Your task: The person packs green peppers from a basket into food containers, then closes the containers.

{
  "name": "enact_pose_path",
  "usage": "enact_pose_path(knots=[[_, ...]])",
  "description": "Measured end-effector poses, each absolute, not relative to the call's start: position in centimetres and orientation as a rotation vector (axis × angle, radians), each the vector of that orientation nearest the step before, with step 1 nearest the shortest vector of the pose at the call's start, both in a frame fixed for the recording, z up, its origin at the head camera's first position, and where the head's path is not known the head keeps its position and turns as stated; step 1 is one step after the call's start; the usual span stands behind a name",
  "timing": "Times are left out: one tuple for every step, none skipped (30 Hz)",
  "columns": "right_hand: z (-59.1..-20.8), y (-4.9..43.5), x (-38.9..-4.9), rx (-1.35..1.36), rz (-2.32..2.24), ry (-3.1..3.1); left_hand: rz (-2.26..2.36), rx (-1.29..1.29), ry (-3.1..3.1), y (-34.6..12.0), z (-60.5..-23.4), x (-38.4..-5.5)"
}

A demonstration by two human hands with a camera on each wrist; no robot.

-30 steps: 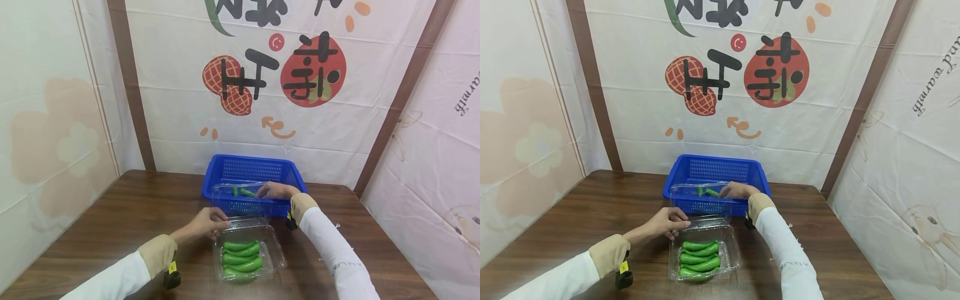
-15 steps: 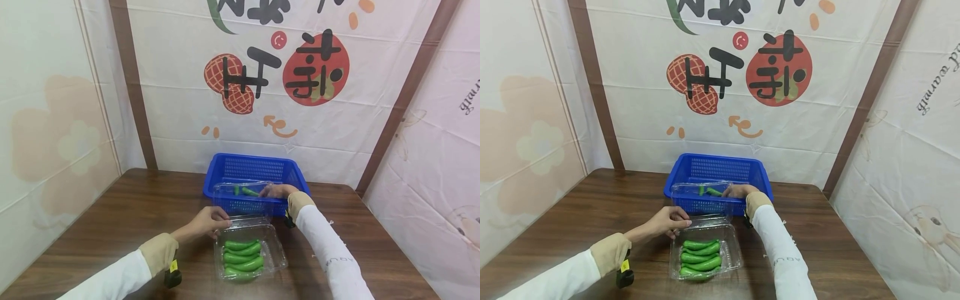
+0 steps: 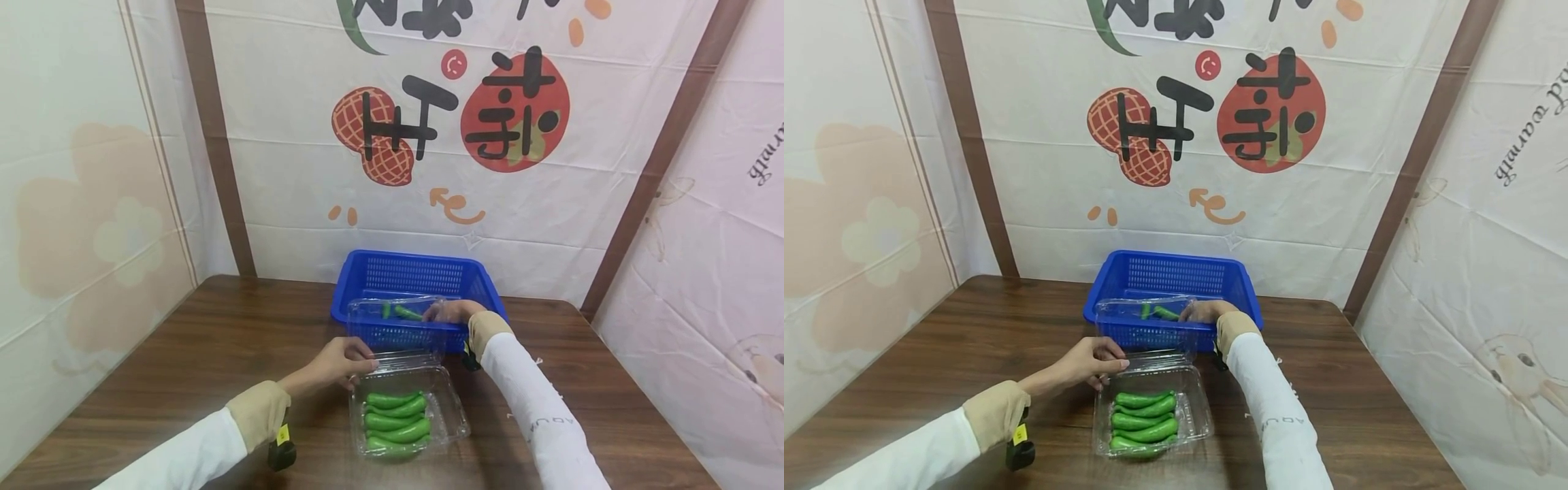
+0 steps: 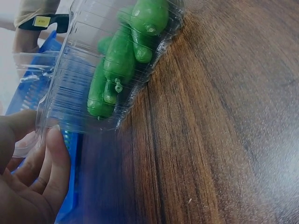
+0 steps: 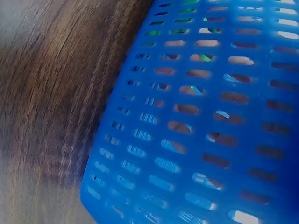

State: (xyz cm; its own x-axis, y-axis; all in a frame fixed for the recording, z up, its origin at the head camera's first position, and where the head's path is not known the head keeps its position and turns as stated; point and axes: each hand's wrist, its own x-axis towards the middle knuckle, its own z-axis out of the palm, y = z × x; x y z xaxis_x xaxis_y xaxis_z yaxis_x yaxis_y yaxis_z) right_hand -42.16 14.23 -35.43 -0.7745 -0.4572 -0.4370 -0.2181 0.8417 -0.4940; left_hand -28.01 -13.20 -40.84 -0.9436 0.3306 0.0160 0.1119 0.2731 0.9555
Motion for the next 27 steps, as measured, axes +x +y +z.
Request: enact_pose_path(knots=[[-35.4,14.2,-42.1,-0.493,-0.589,2.455,1.739,0.412,2.353,-13.2,-40.8,-28.0],[-35.4,14.1,-42.2,-0.504,-0.599,2.453,1.738,0.410,2.354,-13.2,-40.8,-28.0],[-35.4,14.0,-42.2,-0.513,-0.611,2.452,1.737,0.408,2.354,-13.2,-40.7,-27.9],[-35.4,14.0,-42.2,-0.521,-0.625,2.445,1.736,0.407,2.354,-13.2,-40.7,-27.9],[-35.3,13.9,-42.1,-0.522,-0.638,2.447,1.734,0.406,2.354,-13.2,-40.7,-27.9],[-35.4,13.9,-42.1,-0.523,-0.630,2.463,1.734,0.406,2.354,-13.2,-40.7,-27.9],[-35.4,13.9,-42.1,-0.541,-0.632,2.461,1.734,0.410,2.355,-13.2,-40.8,-27.9],[-35.4,13.9,-42.1,-0.551,-0.630,2.462,1.736,0.412,2.354,-13.2,-40.8,-27.9],[-35.4,13.9,-42.1,-0.564,-0.624,2.466,1.737,0.413,2.354,-13.2,-40.8,-27.9],[-35.3,14.0,-42.1,-0.581,-0.622,2.467,1.737,0.415,2.354,-13.3,-40.8,-27.9],[-35.3,14.0,-42.1,-0.605,-0.614,2.473,1.738,0.416,2.354,-13.3,-40.9,-27.9],[-35.3,14.1,-42.0,-0.621,-0.615,2.473,1.738,0.420,2.355,-13.3,-40.9,-27.9],[-35.3,14.2,-42.0,-0.644,-0.629,2.464,1.738,0.425,2.355,-13.3,-40.9,-27.9],[-35.3,14.3,-42.1,-0.688,-0.627,2.467,1.738,0.426,2.354,-13.3,-40.9,-27.9],[-35.2,14.5,-42.1,-0.724,-0.628,2.471,1.735,0.429,2.356,-13.3,-40.9,-27.9],[-35.2,14.6,-42.1,-0.755,-0.626,2.477,1.735,0.435,2.357,-13.2,-40.9,-27.9],[-35.2,14.8,-42.1,-0.782,-0.625,2.488,1.734,0.436,2.358,-13.2,-40.9,-27.9],[-35.1,15.0,-42.1,-0.807,-0.629,2.493,1.735,0.438,2.359,-13.2,-40.9,-27.9],[-35.1,15.2,-42.1,-0.836,-0.624,2.508,1.736,0.439,2.361,-13.2,-40.9,-27.8],[-35.0,15.4,-42.0,-0.842,-0.618,2.529,1.736,0.434,2.363,-13.2,-40.9,-27.8],[-34.9,15.6,-42.0,-0.834,-0.619,2.543,1.737,0.434,2.365,-13.2,-40.9,-27.8],[-34.9,15.8,-42.0,-0.827,-0.627,2.553,1.738,0.431,2.366,-13.2,-40.9,-27.8],[-34.8,16.0,-41.9,-0.823,-0.638,2.561,1.737,0.427,2.368,-13.2,-40.9,-27.9],[-34.8,16.2,-41.9,-0.821,-0.646,2.569,1.736,0.426,2.370,-13.2,-40.9,-27.9],[-34.8,16.4,-41.9,-0.817,-0.653,2.579,1.735,0.425,2.372,-13.2,-41.0,-28.0],[-34.7,16.6,-41.9,-0.815,-0.660,2.584,1.733,0.423,2.374,-13.2,-41.0,-28.0],[-34.7,16.7,-41.9,-0.821,-0.664,2.588,1.732,0.426,2.377,-13.2,-41.0,-28.0]])
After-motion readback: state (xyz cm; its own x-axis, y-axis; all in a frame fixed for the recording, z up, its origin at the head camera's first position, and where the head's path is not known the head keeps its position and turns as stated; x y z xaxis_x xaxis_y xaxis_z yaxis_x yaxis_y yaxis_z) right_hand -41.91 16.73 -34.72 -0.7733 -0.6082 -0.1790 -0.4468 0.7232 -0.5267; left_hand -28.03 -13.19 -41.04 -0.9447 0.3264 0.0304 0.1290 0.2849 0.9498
